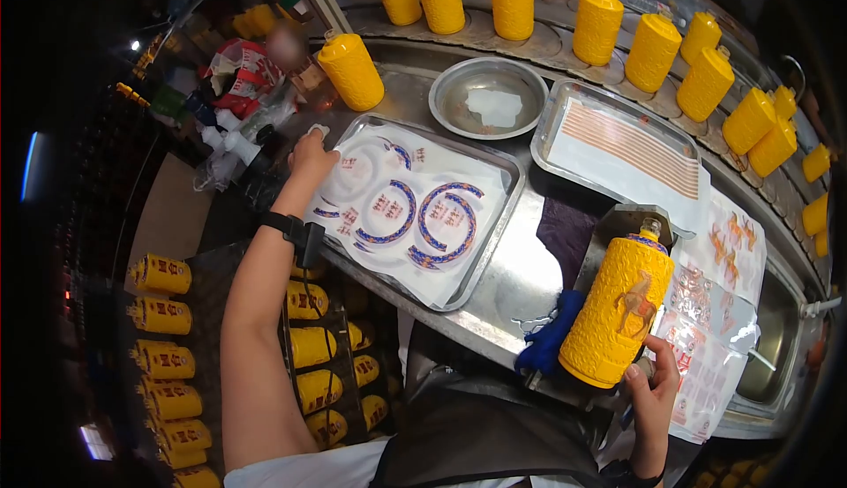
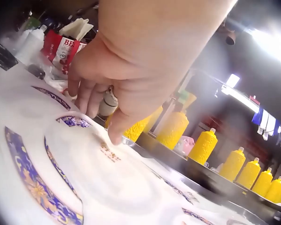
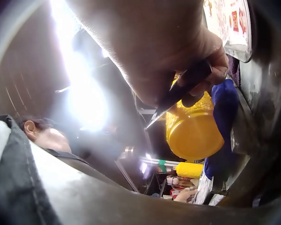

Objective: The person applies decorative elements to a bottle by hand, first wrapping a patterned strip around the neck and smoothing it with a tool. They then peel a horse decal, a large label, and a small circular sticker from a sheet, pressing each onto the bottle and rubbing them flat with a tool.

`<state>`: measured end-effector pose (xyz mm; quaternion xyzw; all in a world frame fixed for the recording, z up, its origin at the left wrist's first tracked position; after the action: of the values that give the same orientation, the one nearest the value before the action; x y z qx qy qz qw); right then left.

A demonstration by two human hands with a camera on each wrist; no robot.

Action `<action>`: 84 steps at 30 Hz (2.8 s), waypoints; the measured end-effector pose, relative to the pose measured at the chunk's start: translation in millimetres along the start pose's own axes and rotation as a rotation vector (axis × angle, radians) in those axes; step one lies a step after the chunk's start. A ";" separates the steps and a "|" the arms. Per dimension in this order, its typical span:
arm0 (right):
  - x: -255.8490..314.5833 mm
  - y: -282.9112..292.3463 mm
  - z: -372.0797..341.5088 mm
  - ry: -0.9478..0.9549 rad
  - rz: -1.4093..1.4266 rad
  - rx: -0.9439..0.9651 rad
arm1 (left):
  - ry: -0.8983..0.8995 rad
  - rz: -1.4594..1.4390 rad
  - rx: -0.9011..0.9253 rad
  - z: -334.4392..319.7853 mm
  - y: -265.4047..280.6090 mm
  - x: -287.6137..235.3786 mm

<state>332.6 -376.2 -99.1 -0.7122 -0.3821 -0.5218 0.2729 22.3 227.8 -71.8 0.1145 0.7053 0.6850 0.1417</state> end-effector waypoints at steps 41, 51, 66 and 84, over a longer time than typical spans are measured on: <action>91.0 -37.0 -24.9 0.394 -0.327 0.119 | -1.179 -0.860 0.718 -379.4 65.8 -365.6; 69.0 -20.9 -30.0 0.271 -0.129 -0.030 | -0.764 -1.334 0.955 -381.6 20.4 -346.8; 47.9 -12.1 -28.0 0.280 -0.069 -0.020 | -0.880 -1.149 0.746 -370.9 38.8 -365.2; 31.8 2.4 5.1 0.219 -0.100 -0.128 | -1.270 -0.514 0.404 -355.3 59.8 -418.3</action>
<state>342.5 -365.3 -70.4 -0.6470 -0.3511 -0.6327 0.2404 284.2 -250.7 13.4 0.3456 0.6043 0.2867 0.6582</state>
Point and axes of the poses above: each hand's wrist, its own z-axis towards the middle knuckle, its own y-axis out of the back of the hand, x = y × z, the point moved 10 cm from there along z, towards the middle knuckle, and after that the axes turned 10 degrees about x, right-handed, at the moved point
